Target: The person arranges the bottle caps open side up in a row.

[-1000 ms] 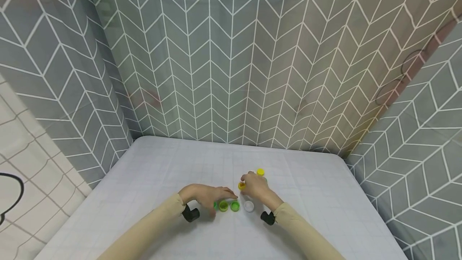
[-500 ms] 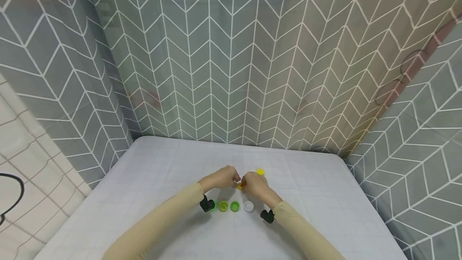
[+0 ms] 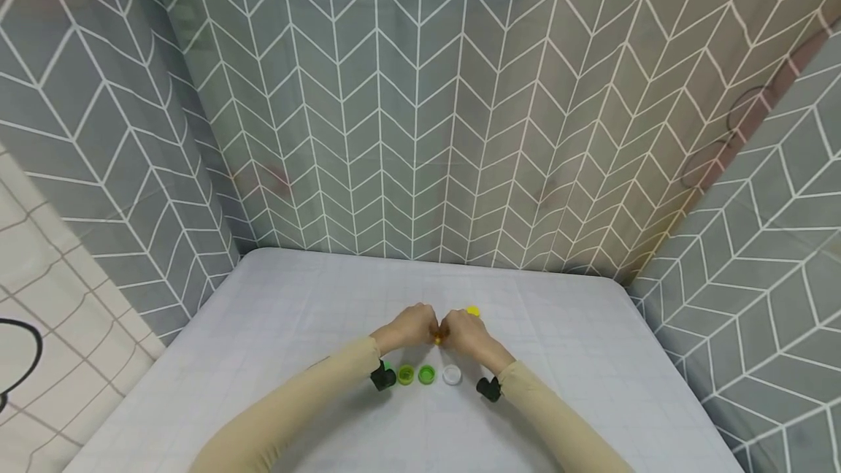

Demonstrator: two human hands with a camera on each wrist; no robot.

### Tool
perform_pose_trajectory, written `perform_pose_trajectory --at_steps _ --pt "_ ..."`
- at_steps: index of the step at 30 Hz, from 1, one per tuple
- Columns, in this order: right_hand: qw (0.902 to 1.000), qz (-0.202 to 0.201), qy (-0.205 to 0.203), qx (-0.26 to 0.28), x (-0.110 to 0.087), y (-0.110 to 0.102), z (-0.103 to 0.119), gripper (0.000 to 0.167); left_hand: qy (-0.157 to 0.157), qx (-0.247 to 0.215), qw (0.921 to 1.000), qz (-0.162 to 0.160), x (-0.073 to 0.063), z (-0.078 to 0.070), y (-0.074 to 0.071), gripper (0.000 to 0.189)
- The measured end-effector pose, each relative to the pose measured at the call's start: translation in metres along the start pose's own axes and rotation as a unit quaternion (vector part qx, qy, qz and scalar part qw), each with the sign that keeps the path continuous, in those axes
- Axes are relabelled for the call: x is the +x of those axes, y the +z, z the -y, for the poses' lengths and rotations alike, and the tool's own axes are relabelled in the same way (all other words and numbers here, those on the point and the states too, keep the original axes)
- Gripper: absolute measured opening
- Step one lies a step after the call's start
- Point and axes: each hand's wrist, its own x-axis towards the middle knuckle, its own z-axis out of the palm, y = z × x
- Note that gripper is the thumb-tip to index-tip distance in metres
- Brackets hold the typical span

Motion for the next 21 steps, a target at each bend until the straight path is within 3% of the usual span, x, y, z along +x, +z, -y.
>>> perform_pose_trajectory --at_steps 5,15,21 --pt "0.9995 0.006 -0.028 0.009 0.0009 -0.0011 -0.0049 0.004 0.003 0.0 0.9999 -0.016 0.0006 0.0004 0.0023 0.01" --pt "0.9972 0.009 -0.07 0.023 0.0011 -0.0037 -0.0082 0.005 0.041 -0.018 0.9983 -0.037 -0.0006 0.0028 0.0053 0.006" --pt "0.9966 0.022 -0.065 0.046 -0.001 -0.0028 -0.0097 0.012 0.011 -0.046 0.9985 -0.025 -0.0009 0.008 0.0089 0.011"
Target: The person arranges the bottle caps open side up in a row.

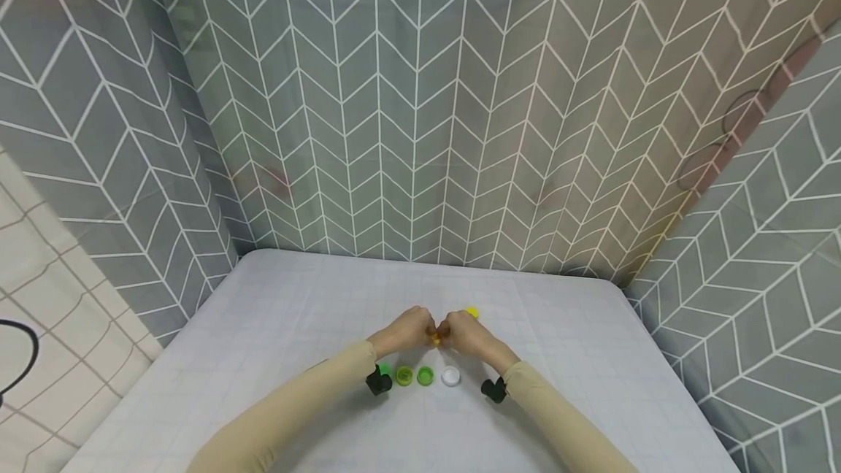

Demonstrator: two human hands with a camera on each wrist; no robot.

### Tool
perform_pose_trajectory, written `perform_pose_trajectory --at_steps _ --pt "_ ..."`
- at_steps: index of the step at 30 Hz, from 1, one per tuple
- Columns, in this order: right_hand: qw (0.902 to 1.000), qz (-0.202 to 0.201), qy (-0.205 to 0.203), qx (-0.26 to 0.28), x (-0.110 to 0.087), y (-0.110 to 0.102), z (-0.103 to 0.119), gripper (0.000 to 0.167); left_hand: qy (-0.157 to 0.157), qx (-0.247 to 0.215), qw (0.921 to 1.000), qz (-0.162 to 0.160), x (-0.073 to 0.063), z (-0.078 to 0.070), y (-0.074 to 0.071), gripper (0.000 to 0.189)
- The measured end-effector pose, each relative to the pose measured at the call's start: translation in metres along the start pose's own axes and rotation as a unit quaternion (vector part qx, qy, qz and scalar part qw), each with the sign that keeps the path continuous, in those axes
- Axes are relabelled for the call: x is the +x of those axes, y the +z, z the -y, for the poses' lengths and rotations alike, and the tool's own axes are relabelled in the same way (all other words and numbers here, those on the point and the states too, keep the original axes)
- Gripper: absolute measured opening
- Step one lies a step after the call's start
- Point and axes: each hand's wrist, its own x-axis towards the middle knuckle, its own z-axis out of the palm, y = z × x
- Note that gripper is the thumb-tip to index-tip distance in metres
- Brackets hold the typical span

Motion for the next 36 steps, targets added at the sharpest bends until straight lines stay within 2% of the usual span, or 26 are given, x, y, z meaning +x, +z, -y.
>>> perform_pose_trajectory --at_steps 2,5,13,20,25,31,36 --pt "0.9999 0.0 -0.004 0.014 -0.001 -0.001 0.001 0.015 -0.007 -0.012 0.9999 0.003 -0.002 0.0 -0.001 0.012" --pt "0.9994 -0.001 -0.012 0.032 -0.003 -0.003 0.002 0.018 -0.002 -0.029 0.9996 0.001 -0.005 0.001 -0.005 0.01" --pt "0.9965 -0.015 -0.034 0.075 -0.006 -0.014 0.006 0.021 0.009 -0.077 0.9967 -0.025 -0.014 0.006 -0.017 0.016" --pt "0.9926 -0.041 -0.023 0.112 -0.01 -0.022 0.005 0.017 0.02 -0.123 0.9907 -0.054 -0.021 0.006 -0.021 0.019" --pt "0.9882 -0.038 -0.013 0.148 -0.013 -0.023 0.004 0.017 0.032 -0.124 0.989 -0.074 -0.023 0.006 -0.019 0.018" --pt "0.9876 -0.044 -0.01 0.15 -0.018 -0.023 0.002 0.018 0.03 -0.13 0.9866 -0.094 -0.023 0.004 -0.018 0.014" --pt "0.9868 -0.058 -0.01 0.151 -0.024 -0.029 0.002 0.021 0.039 -0.137 0.983 -0.116 -0.022 -0.004 -0.02 0.012"
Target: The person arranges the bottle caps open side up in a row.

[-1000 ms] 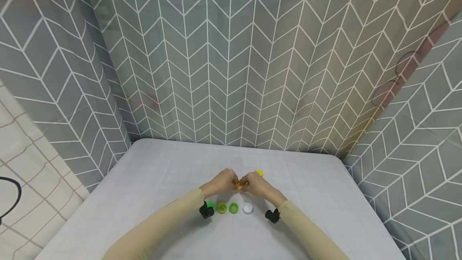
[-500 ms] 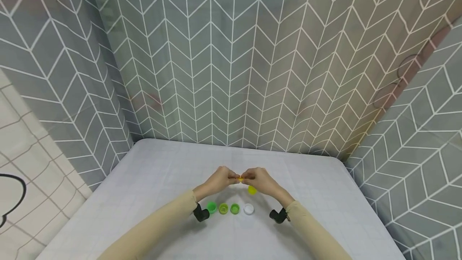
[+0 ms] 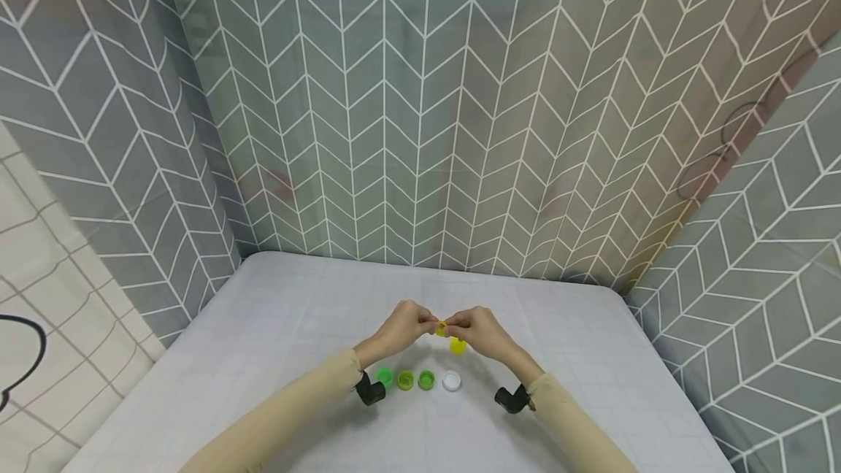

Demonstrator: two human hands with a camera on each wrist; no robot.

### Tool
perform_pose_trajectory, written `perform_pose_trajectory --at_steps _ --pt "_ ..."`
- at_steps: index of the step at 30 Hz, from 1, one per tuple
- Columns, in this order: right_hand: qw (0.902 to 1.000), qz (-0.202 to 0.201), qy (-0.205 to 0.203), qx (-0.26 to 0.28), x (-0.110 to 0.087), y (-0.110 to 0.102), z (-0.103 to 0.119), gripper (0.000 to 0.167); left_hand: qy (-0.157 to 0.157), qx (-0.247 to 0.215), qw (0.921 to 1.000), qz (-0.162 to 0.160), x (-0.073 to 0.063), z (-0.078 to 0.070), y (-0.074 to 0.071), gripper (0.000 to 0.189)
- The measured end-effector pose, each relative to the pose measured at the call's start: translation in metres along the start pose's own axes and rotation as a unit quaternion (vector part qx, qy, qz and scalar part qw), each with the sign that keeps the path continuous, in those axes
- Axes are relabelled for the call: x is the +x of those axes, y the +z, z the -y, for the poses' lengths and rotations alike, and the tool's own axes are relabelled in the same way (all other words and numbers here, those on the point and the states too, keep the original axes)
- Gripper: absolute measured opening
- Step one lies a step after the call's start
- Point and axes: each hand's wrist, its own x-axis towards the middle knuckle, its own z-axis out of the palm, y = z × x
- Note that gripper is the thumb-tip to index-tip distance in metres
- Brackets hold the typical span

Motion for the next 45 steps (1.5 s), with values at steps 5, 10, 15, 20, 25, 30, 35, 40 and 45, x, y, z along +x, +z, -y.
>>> perform_pose_trajectory --at_steps 5,10,15,20,25,30,35,40,45 --pt "0.9991 -0.02 0.018 -0.032 -0.005 -0.008 0.008 0.016 -0.011 0.005 0.9999 -0.003 0.001 -0.013 0.004 0.013" --pt "0.996 -0.027 0.053 -0.067 -0.011 -0.013 0.018 0.011 -0.017 -0.001 0.9998 0.004 0.001 -0.025 0.01 0.013" --pt "0.9912 -0.036 0.073 -0.105 -0.017 -0.016 0.025 0.009 -0.013 0.004 0.9999 0.01 0.004 -0.033 0.018 0.012" --pt "0.9845 -0.037 0.099 -0.139 -0.023 -0.021 0.027 0.008 -0.009 0.002 0.9995 0.031 0.007 -0.039 0.024 0.013" --pt "0.9776 -0.026 0.127 -0.166 -0.03 -0.028 0.03 0.013 -0.007 0.009 0.999 0.044 0.011 -0.044 0.033 0.016" --pt "0.971 -0.013 0.156 -0.181 -0.033 -0.035 0.031 0.013 0.0 0.016 0.9983 0.057 0.016 -0.05 0.04 0.016" --pt "0.9654 0.007 0.179 -0.189 -0.036 -0.037 0.028 0.013 -0.004 0.042 0.9972 0.062 0.02 -0.053 0.05 0.009" --pt "0.9606 0.029 0.194 -0.197 -0.04 -0.032 0.021 0.013 -0.025 0.057 0.9952 0.075 0.019 -0.054 0.06 0.008" --pt "0.9591 0.043 0.197 -0.198 -0.04 -0.024 0.013 0.014 -0.038 0.055 0.9932 0.095 0.015 -0.05 0.066 0.007"
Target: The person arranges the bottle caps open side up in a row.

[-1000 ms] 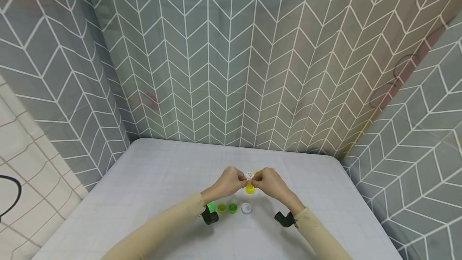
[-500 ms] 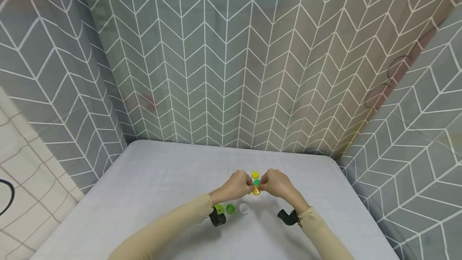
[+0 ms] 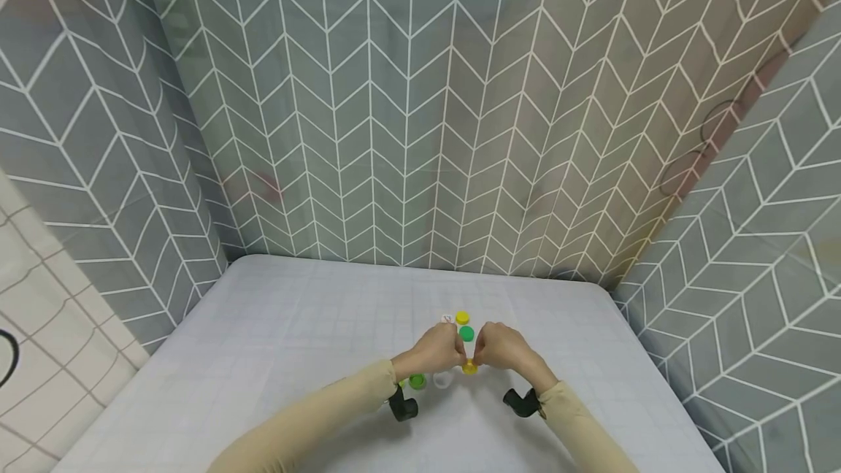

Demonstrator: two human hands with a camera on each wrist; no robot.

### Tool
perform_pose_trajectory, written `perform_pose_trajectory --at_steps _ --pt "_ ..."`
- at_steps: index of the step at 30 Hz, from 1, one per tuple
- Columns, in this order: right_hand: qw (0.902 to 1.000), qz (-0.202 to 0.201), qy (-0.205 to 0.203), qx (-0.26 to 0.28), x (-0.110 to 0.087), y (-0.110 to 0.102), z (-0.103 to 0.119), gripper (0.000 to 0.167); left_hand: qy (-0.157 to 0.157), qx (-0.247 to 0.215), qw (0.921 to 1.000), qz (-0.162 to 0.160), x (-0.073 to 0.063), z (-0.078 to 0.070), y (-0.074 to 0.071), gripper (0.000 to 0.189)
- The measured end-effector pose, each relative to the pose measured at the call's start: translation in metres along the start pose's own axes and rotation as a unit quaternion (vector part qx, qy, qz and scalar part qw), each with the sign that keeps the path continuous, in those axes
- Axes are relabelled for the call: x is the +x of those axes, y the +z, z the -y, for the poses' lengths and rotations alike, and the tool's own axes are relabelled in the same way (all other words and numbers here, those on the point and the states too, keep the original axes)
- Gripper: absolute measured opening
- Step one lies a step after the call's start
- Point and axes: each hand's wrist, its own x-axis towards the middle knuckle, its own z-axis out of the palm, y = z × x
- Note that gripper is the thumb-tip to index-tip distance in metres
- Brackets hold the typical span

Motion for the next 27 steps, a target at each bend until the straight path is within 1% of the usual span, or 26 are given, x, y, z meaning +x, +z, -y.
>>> perform_pose_trajectory --at_steps 7,14,21,27 --pt "0.9999 0.013 -0.004 -0.004 0.003 0.01 -0.002 0.013 -0.012 -0.005 0.9998 0.016 -0.002 0.006 0.007 0.008" --pt "0.9996 0.022 0.008 -0.015 0.005 0.016 -0.001 0.014 -0.021 0.003 0.9996 0.02 -0.002 0.012 0.011 0.011" --pt "0.9993 0.033 0.011 -0.013 0.007 0.021 0.001 0.015 -0.045 -0.01 0.9984 0.034 -0.003 0.016 0.013 0.017" --pt "0.9988 0.043 0.02 -0.008 0.007 0.023 0.002 0.016 -0.049 0.007 0.998 0.04 -0.003 0.019 0.014 0.015"
